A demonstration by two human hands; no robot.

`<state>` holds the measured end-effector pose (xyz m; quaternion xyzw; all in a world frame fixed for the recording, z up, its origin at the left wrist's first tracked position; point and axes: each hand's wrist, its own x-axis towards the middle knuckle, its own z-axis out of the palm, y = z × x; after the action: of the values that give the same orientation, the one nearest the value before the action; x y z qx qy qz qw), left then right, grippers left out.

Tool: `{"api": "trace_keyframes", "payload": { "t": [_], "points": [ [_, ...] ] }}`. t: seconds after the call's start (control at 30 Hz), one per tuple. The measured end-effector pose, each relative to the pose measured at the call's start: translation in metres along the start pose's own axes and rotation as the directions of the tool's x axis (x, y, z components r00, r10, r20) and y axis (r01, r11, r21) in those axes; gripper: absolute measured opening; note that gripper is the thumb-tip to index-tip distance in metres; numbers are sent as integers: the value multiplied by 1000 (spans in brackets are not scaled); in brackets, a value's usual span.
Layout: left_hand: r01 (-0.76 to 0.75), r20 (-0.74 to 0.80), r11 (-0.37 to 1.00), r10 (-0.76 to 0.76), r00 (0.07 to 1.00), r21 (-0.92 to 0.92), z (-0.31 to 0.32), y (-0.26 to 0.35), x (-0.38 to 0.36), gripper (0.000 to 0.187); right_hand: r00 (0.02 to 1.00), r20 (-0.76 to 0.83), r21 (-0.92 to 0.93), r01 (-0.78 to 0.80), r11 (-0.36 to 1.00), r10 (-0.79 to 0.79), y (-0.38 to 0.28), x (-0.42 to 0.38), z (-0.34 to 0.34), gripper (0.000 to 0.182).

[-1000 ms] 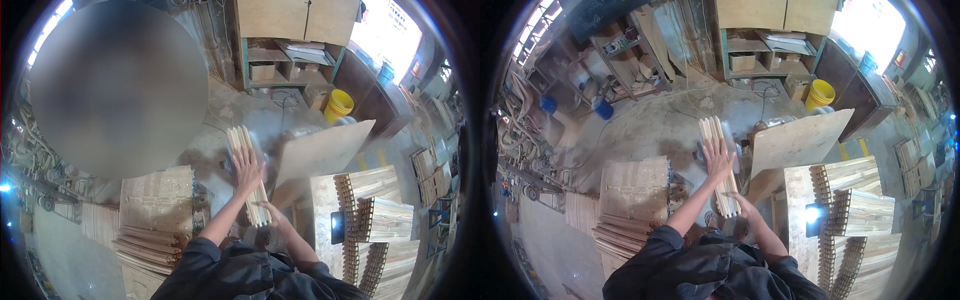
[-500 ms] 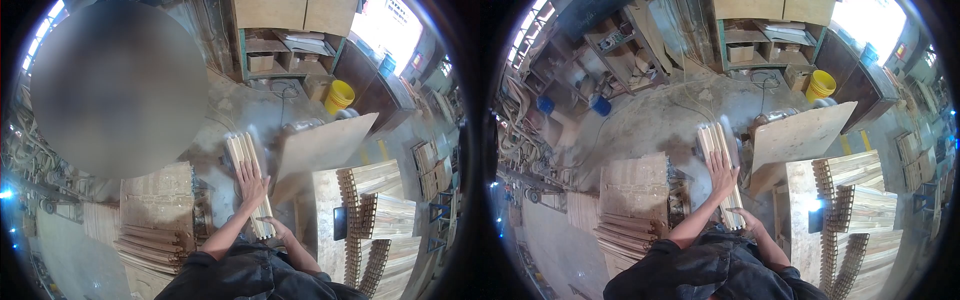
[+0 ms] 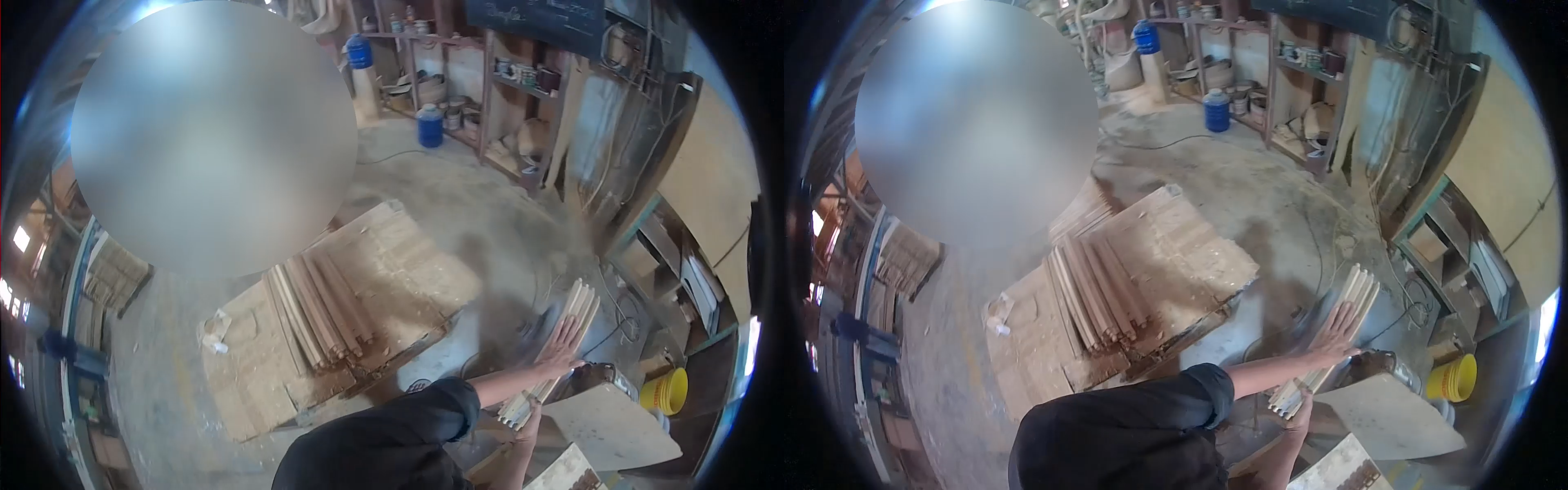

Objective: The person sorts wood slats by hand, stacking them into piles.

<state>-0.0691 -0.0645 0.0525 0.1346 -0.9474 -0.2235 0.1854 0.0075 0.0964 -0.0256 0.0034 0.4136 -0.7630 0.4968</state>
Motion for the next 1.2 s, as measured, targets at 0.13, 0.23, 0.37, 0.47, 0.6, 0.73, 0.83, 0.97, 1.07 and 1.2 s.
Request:
{"api": "trace_keyframes", "payload": {
  "t": [0.13, 0.23, 0.37, 0.47, 0.6, 0.73, 0.83, 0.97, 1.07, 1.2],
  "points": [
    [-26, -4, 999, 26, 1000, 26, 3, 7, -34, 91, 999, -48, -14, -1, 1000, 0, 25, -27, -4, 60],
    [-36, 25, 999, 36, 999, -8, -6, 15, -89, 92, 999, -19, 21, -33, 999, 34, 66, -70, 0, 58],
    [6, 149, 998, 2, 989, -56, -1, 20, -145, 92, 990, -47, 150, -124, 981, 132, 117, -119, -11, 57],
    [-1, 186, 1000, 6, 983, -24, 10, 15, -126, 92, 994, -4, 116, -111, 987, 112, 89, -111, 3, 50],
    [-182, 95, 948, 162, 982, 263, 11, 0, -32, 83, 993, 8, -27, -120, 992, 120, 26, -21, -16, 52],
    [-139, 108, 982, 125, 986, 130, 8, 8, -14, 80, 991, -98, -131, -102, 986, 89, -3, -26, 3, 53],
    [-155, 159, 982, 137, 978, 109, 11, 7, -74, 82, 988, -115, -14, -102, 995, 100, 60, -61, -5, 54],
    [-136, 241, 983, 103, 965, 125, 10, 18, -146, 87, 987, -64, 23, -148, 989, 149, 113, -109, -15, 55],
    [-136, 209, 982, 108, 972, 127, 13, 13, -118, 85, 974, -125, 38, -188, 981, 191, 84, -94, 0, 52],
    [-162, 132, 970, 139, 982, 183, 7, 3, -15, 82, 995, -102, -158, -9, 987, -7, 4, -13, 3, 47]
  ]
}}
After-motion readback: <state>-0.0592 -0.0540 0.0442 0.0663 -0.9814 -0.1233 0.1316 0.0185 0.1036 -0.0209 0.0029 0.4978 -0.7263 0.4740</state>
